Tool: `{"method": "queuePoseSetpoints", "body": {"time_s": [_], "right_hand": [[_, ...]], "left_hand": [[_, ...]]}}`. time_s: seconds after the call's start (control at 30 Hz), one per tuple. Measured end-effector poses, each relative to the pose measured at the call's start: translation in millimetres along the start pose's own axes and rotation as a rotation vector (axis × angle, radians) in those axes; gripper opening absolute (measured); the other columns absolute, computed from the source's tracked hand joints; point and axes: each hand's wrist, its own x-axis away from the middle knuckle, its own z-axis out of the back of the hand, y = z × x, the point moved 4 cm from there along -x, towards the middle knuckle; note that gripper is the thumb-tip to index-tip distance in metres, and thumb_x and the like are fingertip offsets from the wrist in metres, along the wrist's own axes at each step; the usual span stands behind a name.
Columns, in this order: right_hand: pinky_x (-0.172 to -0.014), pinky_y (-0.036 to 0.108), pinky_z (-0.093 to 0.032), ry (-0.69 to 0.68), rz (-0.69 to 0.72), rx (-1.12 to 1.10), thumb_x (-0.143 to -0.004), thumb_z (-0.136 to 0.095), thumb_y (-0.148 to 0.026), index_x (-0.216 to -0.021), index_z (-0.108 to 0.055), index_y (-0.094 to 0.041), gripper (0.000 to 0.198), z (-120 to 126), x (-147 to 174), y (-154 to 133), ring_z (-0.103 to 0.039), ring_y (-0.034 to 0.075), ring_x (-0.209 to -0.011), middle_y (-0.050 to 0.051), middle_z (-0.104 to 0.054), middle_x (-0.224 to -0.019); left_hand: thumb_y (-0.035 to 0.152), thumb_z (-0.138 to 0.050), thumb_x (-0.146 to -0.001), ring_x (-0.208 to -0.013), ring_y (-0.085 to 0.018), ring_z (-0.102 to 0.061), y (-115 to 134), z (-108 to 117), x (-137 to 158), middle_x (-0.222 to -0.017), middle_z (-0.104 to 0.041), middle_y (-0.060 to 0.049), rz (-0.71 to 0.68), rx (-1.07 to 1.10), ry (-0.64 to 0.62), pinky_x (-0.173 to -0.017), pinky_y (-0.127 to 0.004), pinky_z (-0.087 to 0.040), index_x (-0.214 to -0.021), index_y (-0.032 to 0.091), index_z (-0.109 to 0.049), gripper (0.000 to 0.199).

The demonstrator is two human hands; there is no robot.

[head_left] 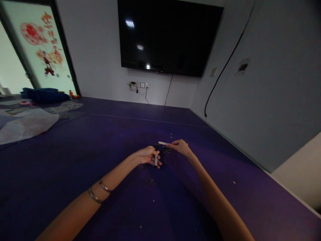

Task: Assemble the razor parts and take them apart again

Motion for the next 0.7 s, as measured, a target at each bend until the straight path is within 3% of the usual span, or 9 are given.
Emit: {"method": "queuePoseSetpoints", "body": {"time_s": [0.13,0.43,0.7], "right_hand": [[-0.056,0.024,-0.034,-0.066,-0.001,-0.02,-0.068,-0.05,-0.065,-0.067,-0.072,-0.018,0.052,-3,1,-3,-0.053,0.013,-0.057,0.001,-0.059,-0.055],[-0.068,0.027,-0.037,-0.032,-0.006,0.038,-0.07,-0.049,-0.063,-0.07,-0.073,-0.022,0.047,1,4,-10,-0.057,0.016,-0.067,0.0,-0.063,-0.061],[-0.066,0.026,-0.036,-0.021,0.001,0.016,-0.069,-0.051,-0.064,-0.07,-0.073,-0.023,0.047,-1,3,-11,-0.058,0.017,-0.069,0.0,-0.063,-0.062]], "left_hand": [[0.017,-0.048,-0.084,-0.059,-0.021,-0.065,0,-1,1,-0.065,-0.058,-0.002,-0.008,-0.002,-0.008,-0.067,-0.046,-0.05,-0.082,0.013,-0.04,0.009],[0.017,-0.047,-0.083,-0.056,-0.02,-0.065,-3,-2,0,-0.063,-0.057,0.0,0.023,-0.043,0.01,-0.068,-0.045,-0.051,-0.082,0.015,-0.038,0.01],[0.019,-0.048,-0.084,-0.057,-0.02,-0.065,-3,-3,-1,-0.063,-0.057,0.001,0.008,-0.053,-0.005,-0.067,-0.045,-0.051,-0.082,0.015,-0.037,0.012]]}}
